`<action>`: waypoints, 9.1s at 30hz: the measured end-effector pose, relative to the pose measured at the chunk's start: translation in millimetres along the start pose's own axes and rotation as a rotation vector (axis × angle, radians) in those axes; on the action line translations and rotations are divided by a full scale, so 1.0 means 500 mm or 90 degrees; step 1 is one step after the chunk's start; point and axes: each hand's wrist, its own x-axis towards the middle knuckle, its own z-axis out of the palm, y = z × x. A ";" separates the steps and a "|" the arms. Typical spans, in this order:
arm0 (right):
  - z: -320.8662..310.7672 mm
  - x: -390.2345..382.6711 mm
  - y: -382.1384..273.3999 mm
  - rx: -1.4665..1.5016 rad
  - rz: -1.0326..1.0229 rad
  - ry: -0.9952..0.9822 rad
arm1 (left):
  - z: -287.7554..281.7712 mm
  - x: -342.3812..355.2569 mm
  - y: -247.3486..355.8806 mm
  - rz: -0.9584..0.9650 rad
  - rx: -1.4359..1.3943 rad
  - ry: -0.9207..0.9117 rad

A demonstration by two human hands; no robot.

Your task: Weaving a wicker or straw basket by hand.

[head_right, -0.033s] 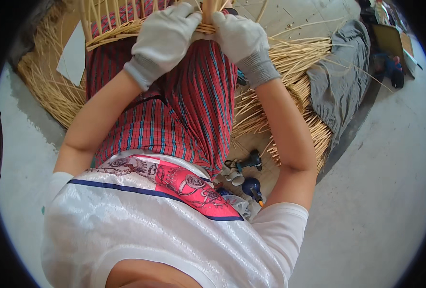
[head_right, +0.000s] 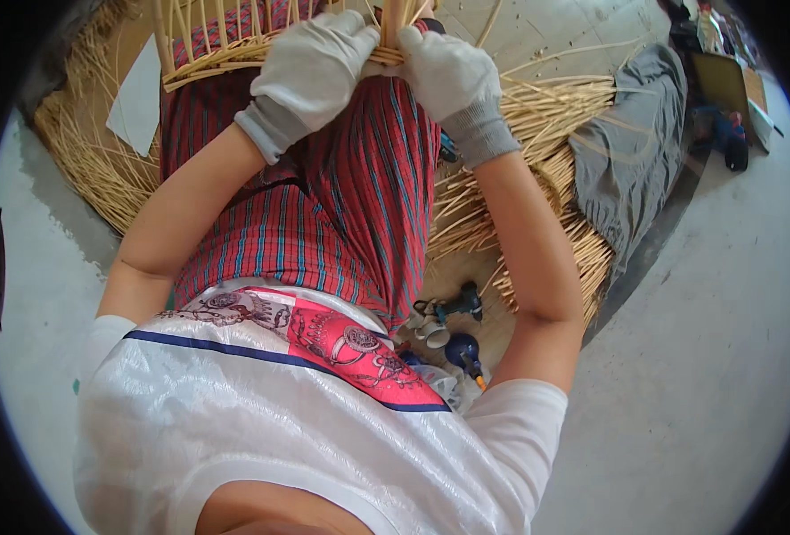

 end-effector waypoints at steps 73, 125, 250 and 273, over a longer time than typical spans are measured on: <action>0.004 -0.090 -0.320 0.327 0.346 0.098 | -0.015 -0.246 -0.303 -0.527 -1.171 -0.329; 0.023 -0.011 -0.324 0.625 0.154 -0.070 | 0.051 -0.253 -0.190 -0.620 -0.934 0.037; 0.084 -0.136 -0.287 1.308 0.852 0.333 | 0.057 -0.184 -0.051 0.047 -0.146 -0.086; 0.154 -1.211 0.333 0.000 1.427 0.392 | 0.039 -0.173 -0.012 0.017 -0.138 -0.086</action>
